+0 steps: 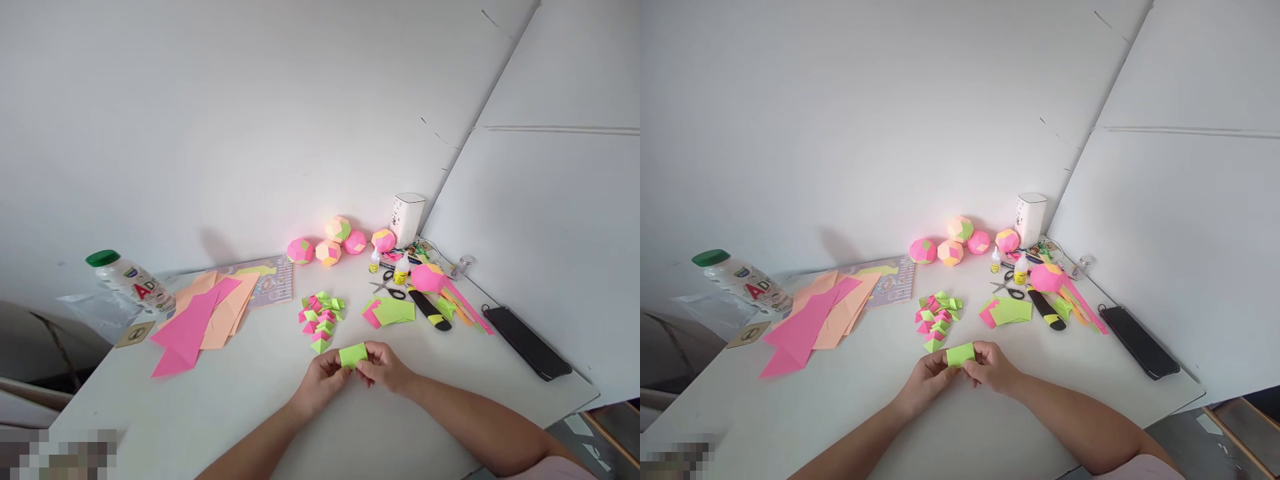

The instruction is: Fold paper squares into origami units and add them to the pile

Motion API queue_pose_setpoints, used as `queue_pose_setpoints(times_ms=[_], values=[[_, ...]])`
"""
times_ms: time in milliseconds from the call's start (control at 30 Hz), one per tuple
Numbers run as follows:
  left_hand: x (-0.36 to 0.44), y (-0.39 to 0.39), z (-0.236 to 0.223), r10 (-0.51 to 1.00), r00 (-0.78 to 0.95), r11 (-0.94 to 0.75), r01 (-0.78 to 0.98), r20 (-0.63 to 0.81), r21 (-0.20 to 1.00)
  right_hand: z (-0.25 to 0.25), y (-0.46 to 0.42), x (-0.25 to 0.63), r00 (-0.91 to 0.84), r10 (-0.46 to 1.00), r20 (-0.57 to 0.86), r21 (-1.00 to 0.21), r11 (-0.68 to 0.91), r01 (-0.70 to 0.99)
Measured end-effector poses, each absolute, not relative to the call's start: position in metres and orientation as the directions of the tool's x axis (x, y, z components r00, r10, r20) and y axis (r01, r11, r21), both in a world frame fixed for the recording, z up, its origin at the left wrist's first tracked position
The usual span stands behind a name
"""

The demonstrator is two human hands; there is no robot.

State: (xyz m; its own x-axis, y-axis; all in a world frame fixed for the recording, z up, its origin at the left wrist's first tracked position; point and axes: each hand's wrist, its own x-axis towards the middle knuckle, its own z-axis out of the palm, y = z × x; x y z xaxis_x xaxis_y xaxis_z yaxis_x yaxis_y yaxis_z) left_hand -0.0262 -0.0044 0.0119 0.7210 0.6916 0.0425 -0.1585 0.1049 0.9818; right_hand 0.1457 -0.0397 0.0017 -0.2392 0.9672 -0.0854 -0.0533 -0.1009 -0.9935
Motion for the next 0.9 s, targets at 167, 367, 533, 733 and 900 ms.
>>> queue_pose_setpoints(times_ms=[167, 367, 533, 733, 900], values=[[-0.0285, -0.0004, 0.0043, 0.805, 0.593, 0.108, -0.148, 0.001, 0.983, 0.0027, -0.0357, 0.1474, -0.150, 0.986, -0.078, -0.987, -0.097, -0.126], [-0.0310, -0.0001, 0.0030, 0.835, 0.550, 0.206, -0.269, -0.026, 0.941, 0.0050, -0.0333, 0.1474, -0.147, 0.987, -0.064, -0.984, -0.087, -0.157], [-0.0287, -0.0014, 0.0058, 0.810, 0.585, 0.240, -0.269, -0.040, 0.933, 0.0044, -0.0349, 0.1459, -0.180, 0.979, -0.094, -0.989, -0.113, -0.097], [-0.0278, -0.0014, 0.0037, 0.807, 0.588, 0.248, -0.257, -0.052, 0.934, 0.0019, -0.0348, 0.1471, -0.191, 0.977, -0.098, -0.991, -0.113, -0.066], [-0.0287, -0.0014, 0.0068, 0.787, 0.615, 0.216, -0.187, -0.058, 0.958, 0.0022, -0.0352, 0.1473, -0.197, 0.975, -0.101, -0.992, -0.114, -0.055]])
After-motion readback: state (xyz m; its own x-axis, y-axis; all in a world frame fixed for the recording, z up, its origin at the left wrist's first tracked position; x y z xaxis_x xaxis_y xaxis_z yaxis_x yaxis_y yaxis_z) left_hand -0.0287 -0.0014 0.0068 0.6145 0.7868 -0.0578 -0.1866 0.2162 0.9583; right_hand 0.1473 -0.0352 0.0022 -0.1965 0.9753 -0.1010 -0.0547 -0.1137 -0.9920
